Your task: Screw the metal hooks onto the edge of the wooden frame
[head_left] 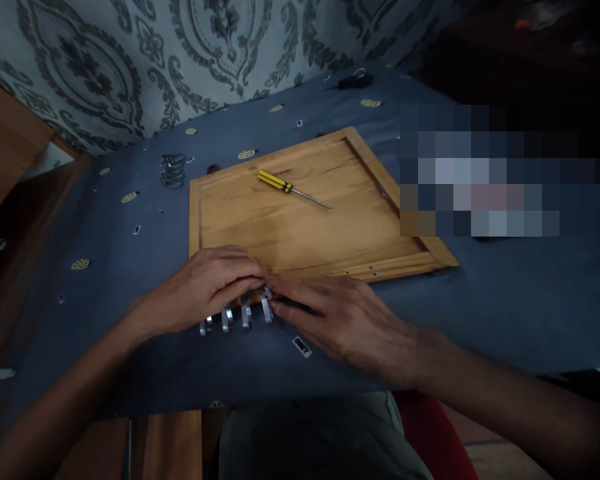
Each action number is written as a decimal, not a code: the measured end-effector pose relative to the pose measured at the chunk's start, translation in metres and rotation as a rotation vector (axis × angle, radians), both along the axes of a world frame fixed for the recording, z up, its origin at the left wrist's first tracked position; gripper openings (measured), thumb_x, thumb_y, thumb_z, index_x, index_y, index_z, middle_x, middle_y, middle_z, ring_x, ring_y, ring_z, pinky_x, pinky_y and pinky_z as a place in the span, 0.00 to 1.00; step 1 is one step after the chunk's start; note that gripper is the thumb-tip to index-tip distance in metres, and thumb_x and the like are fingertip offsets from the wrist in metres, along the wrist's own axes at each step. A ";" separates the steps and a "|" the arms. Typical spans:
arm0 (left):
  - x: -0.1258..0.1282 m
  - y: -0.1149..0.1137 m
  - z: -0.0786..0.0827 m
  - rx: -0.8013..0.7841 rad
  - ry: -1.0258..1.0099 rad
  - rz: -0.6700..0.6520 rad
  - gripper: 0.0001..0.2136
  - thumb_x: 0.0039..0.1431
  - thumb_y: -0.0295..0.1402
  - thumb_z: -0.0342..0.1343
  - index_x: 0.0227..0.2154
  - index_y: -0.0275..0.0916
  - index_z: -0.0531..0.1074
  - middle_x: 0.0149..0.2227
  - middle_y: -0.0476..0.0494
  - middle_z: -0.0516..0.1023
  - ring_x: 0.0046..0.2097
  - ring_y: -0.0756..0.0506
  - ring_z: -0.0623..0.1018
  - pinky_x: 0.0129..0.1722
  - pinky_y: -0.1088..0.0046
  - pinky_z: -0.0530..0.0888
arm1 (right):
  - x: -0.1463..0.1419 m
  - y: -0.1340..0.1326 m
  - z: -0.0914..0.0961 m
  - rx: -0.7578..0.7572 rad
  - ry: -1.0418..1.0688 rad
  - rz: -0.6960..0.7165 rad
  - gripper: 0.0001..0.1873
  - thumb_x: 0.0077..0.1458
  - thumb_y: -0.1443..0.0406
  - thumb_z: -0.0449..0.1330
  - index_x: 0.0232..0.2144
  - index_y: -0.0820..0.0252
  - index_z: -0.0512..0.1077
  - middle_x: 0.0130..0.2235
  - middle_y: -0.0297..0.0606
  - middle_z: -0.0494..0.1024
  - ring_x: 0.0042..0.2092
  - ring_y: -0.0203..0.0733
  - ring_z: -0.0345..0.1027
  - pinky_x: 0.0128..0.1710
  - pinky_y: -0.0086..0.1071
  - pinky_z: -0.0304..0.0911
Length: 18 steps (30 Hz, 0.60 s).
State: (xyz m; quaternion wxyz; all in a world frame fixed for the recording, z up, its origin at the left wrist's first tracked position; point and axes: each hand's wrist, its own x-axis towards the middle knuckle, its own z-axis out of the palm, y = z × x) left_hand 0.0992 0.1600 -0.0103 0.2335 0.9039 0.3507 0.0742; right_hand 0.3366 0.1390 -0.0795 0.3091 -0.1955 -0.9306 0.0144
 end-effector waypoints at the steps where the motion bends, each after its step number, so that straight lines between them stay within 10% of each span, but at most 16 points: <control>1: -0.001 0.000 0.000 -0.020 -0.001 0.005 0.12 0.75 0.32 0.47 0.44 0.39 0.76 0.40 0.46 0.82 0.43 0.47 0.80 0.42 0.73 0.73 | 0.000 0.000 0.000 -0.001 0.004 0.001 0.15 0.69 0.73 0.50 0.41 0.64 0.77 0.44 0.44 0.84 0.37 0.44 0.80 0.34 0.37 0.77; 18: 0.004 -0.004 -0.004 0.132 0.048 -0.044 0.12 0.75 0.30 0.47 0.39 0.37 0.76 0.34 0.46 0.78 0.37 0.47 0.77 0.35 0.73 0.70 | 0.000 0.000 0.000 -0.024 -0.025 -0.004 0.13 0.69 0.73 0.52 0.41 0.63 0.77 0.45 0.44 0.84 0.39 0.44 0.80 0.36 0.37 0.77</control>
